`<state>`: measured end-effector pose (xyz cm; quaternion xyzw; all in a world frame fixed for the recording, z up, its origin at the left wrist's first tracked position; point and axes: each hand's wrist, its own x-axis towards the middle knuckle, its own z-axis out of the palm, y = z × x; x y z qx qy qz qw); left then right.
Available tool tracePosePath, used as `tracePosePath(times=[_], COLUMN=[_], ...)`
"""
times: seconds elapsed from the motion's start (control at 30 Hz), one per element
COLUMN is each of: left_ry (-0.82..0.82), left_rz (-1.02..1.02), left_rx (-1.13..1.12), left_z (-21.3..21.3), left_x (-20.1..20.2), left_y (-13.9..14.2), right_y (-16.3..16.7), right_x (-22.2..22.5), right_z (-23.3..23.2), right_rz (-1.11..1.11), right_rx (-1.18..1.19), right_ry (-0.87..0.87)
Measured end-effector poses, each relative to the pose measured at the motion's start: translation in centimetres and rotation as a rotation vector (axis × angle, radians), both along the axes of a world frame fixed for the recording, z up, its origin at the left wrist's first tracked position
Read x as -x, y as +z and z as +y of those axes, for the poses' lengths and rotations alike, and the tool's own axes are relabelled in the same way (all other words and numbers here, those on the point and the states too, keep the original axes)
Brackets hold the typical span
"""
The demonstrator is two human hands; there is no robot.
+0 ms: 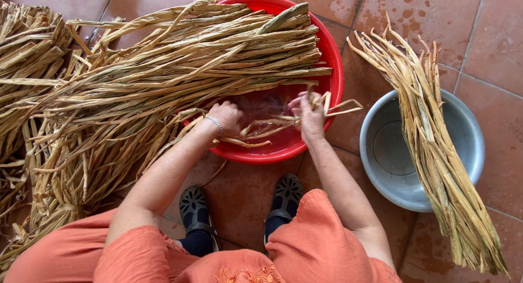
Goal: The person sits on a tiled floor and soaks bundles of dried leaf strips in a red basin of water. They dip, press, and turn the strips in the water, wring and fold individual strips by hand, and move finished bundles to a metal basin beside them.
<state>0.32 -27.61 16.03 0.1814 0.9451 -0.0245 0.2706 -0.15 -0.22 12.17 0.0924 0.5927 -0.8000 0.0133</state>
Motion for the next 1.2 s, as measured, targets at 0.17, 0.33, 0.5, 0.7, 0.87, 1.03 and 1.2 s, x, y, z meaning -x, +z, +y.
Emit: tracePosePath(times=[0.17,0.33,0.5,0.7,0.87,1.03,1.2], left_ry=[0.107,0.263,0.124,0.225,0.073,0.043,0.125], left_rz=[0.446,-0.002,-0.244,0.589,0.756,0.638,0.506], left_rx=[-0.148,-0.074,0.001,-0.326,0.049,0.096,-0.291], left_z=[1.3,2.2,1.5,1.0,0.7,-0.2,1.2], left_x=[3.7,2.0,1.4,4.7,6.9,8.1,5.8], left_y=[-4.2,-6.6,-5.1,-5.2,-5.8,-5.4,-6.1], right_y=[-6.4,-7.7,-7.4,-7.4,-7.8,-8.3,-8.7], right_x=[0.5,1.1,1.1,1.6,2.3,2.6,2.3], right_z=[-2.2,-2.6,-3.3,-3.2,-3.6,-3.7,-3.8], right_rz=[-0.424,-0.446,-0.381,-0.471,-0.459,-0.45,-0.383], right_rx=[0.2,0.238,0.252,0.269,0.296,0.29,0.33], right_ry=[0.173,0.112,0.109,0.105,0.097,0.119,0.084])
